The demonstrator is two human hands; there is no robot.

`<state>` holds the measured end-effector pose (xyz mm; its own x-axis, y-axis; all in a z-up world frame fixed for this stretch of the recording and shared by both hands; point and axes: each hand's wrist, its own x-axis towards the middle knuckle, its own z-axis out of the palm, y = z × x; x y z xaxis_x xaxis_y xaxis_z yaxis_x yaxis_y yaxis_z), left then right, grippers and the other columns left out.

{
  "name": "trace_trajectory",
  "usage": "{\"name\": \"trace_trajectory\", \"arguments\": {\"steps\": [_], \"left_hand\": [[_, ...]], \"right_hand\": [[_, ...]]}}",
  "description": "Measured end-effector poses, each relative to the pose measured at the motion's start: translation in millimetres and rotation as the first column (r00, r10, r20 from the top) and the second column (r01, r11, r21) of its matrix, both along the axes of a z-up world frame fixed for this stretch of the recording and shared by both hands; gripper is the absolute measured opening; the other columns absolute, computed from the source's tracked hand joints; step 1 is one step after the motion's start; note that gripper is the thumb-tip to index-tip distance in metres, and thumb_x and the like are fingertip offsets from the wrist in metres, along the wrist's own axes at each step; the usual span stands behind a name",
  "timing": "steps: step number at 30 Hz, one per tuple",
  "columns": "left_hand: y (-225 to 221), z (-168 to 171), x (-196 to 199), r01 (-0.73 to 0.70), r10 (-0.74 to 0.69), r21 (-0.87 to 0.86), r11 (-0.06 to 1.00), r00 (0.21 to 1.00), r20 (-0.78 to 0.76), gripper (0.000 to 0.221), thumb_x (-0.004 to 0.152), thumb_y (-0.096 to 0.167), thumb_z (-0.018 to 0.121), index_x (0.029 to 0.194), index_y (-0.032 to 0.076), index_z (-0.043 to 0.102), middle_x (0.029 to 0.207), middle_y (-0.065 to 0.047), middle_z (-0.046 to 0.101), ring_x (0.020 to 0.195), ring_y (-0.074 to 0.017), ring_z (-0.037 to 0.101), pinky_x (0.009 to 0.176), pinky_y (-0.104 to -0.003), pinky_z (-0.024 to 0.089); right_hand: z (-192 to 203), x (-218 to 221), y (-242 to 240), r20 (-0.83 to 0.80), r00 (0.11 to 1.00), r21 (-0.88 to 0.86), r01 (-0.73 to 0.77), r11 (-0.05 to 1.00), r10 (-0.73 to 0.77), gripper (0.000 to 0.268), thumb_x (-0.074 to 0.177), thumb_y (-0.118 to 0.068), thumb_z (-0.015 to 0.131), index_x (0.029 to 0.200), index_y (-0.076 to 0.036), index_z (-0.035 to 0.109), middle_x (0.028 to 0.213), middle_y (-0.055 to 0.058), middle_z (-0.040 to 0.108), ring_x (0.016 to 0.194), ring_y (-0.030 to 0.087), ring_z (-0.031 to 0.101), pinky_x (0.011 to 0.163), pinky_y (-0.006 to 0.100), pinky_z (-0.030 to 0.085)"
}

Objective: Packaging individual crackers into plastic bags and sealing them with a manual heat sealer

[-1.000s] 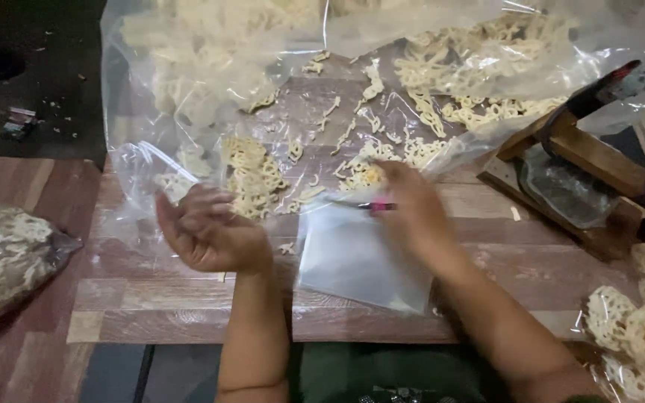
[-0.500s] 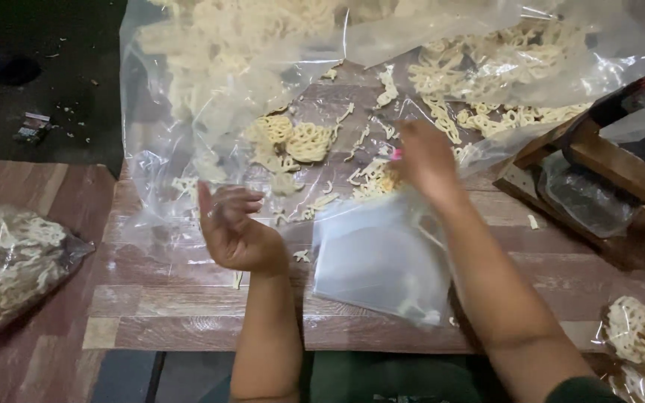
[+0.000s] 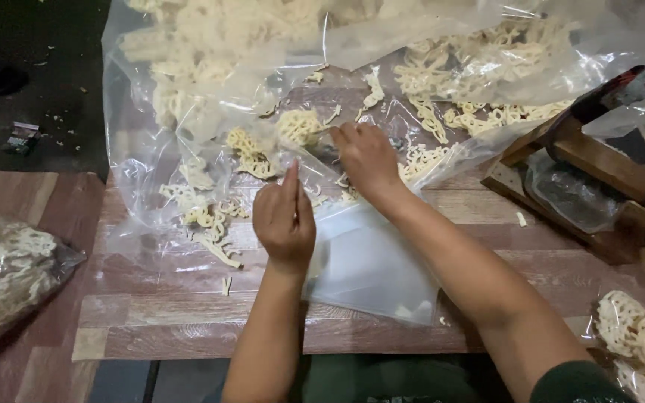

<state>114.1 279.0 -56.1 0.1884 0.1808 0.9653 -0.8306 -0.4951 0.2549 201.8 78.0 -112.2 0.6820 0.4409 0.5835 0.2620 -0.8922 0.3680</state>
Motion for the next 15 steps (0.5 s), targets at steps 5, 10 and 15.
{"name": "trace_trajectory", "arguments": {"steps": [5, 10, 15], "left_hand": [[-12, -7, 2, -0.023, 0.038, 0.105, 0.994, 0.990, -0.137, 0.027, 0.099, -0.004, 0.058, 0.124, -0.009, 0.067, 0.064, -0.014, 0.050, 0.055, -0.0326, 0.053, 0.056, -0.041, 0.047], [-16, -42, 19, -0.048, 0.114, 0.188, 0.981, 0.926, -0.359, 0.033, 0.097, 0.002, 0.062, 0.130, -0.001, 0.068, 0.069, -0.010, 0.058, 0.061, -0.0279, 0.059, 0.060, -0.040, 0.049], [-18, -55, 30, -0.001, 0.096, 0.193, 0.981, 0.873, -0.479, 0.032, 0.096, 0.002, 0.063, 0.128, -0.003, 0.066, 0.073, -0.016, 0.061, 0.068, -0.0355, 0.063, 0.065, -0.045, 0.051]], "right_hand": [[63, -66, -41, -0.336, 0.942, 0.427, 0.163, 0.889, -0.010, 0.041, 0.083, -0.015, 0.078, 0.123, -0.014, 0.073, 0.106, 0.013, 0.070, 0.094, 0.040, 0.067, 0.080, 0.049, 0.053], [78, -114, -83, -0.452, 0.871, 0.767, 0.270, 0.582, 0.192, 0.044, 0.085, -0.021, 0.080, 0.128, -0.016, 0.075, 0.112, 0.017, 0.073, 0.108, 0.045, 0.067, 0.089, 0.046, 0.051], [59, -108, -111, -0.517, 0.825, 0.758, 0.319, 0.568, 0.228, 0.045, 0.087, -0.026, 0.082, 0.128, -0.010, 0.073, 0.115, 0.026, 0.071, 0.110, 0.050, 0.064, 0.088, 0.052, 0.049]]}}
